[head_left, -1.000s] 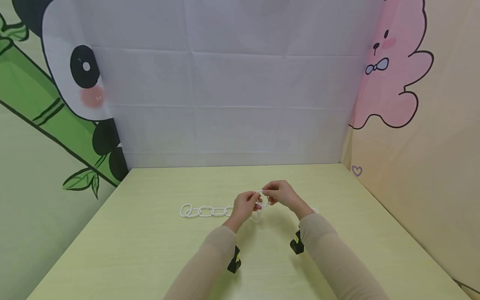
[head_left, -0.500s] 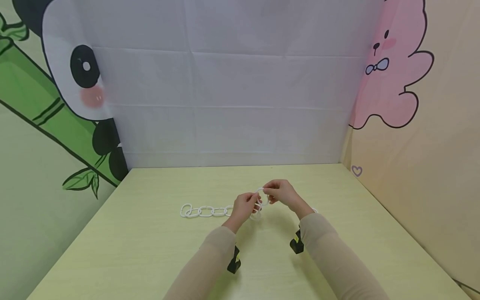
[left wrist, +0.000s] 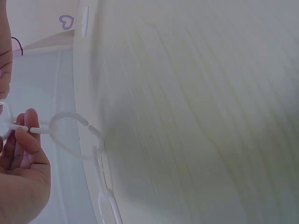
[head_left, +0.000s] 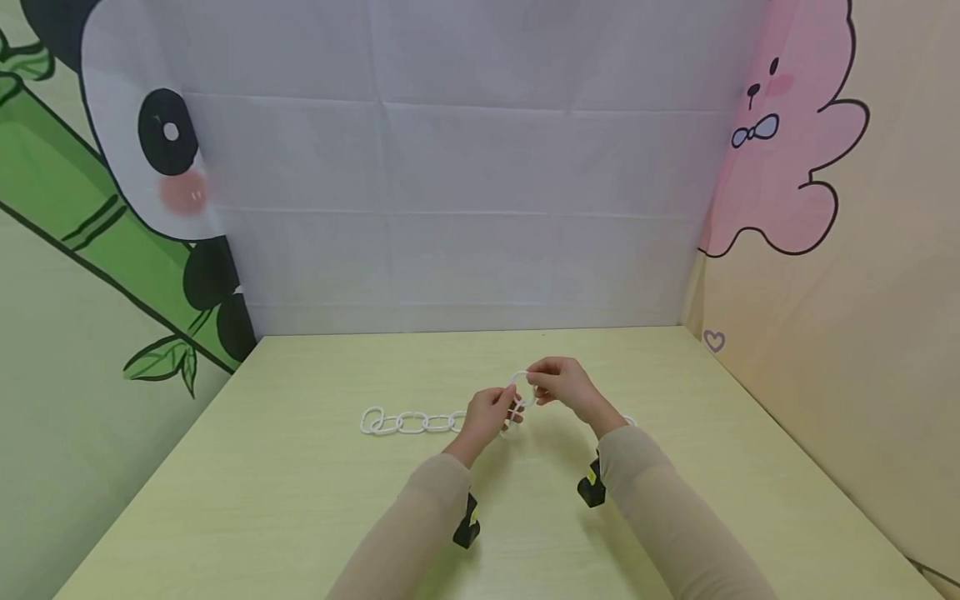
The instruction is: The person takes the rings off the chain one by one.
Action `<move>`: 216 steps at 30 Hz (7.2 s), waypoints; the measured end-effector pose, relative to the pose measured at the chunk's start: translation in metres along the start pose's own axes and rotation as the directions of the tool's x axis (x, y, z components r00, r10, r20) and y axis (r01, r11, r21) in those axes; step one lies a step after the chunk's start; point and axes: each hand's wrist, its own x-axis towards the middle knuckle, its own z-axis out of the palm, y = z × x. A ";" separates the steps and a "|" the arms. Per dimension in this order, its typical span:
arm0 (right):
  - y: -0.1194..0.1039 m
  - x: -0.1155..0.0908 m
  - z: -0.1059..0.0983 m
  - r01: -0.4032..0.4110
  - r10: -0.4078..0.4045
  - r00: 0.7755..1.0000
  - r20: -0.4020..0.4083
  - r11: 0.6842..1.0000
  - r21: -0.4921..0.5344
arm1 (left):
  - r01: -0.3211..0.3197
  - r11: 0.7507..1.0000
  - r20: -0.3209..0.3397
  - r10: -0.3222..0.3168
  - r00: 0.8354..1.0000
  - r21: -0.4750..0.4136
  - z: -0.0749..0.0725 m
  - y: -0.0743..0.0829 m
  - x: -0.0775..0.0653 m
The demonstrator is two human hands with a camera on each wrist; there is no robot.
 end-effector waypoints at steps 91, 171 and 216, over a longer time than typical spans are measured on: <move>0.012 -0.005 -0.006 -0.094 0.082 0.995 0.061 0.965 0.244 | -0.009 0.986 0.036 0.015 0.999 -0.167 -0.006 0.007 -0.006; 0.022 -0.008 0.003 -0.101 0.081 0.991 0.103 0.974 0.205 | 0.047 0.972 0.168 -0.008 0.986 -0.230 -0.008 0.002 -0.005; 0.024 -0.008 -0.001 -0.140 0.097 0.984 0.150 0.942 0.306 | 0.018 0.964 0.172 0.029 0.985 -0.264 -0.004 -0.002 -0.003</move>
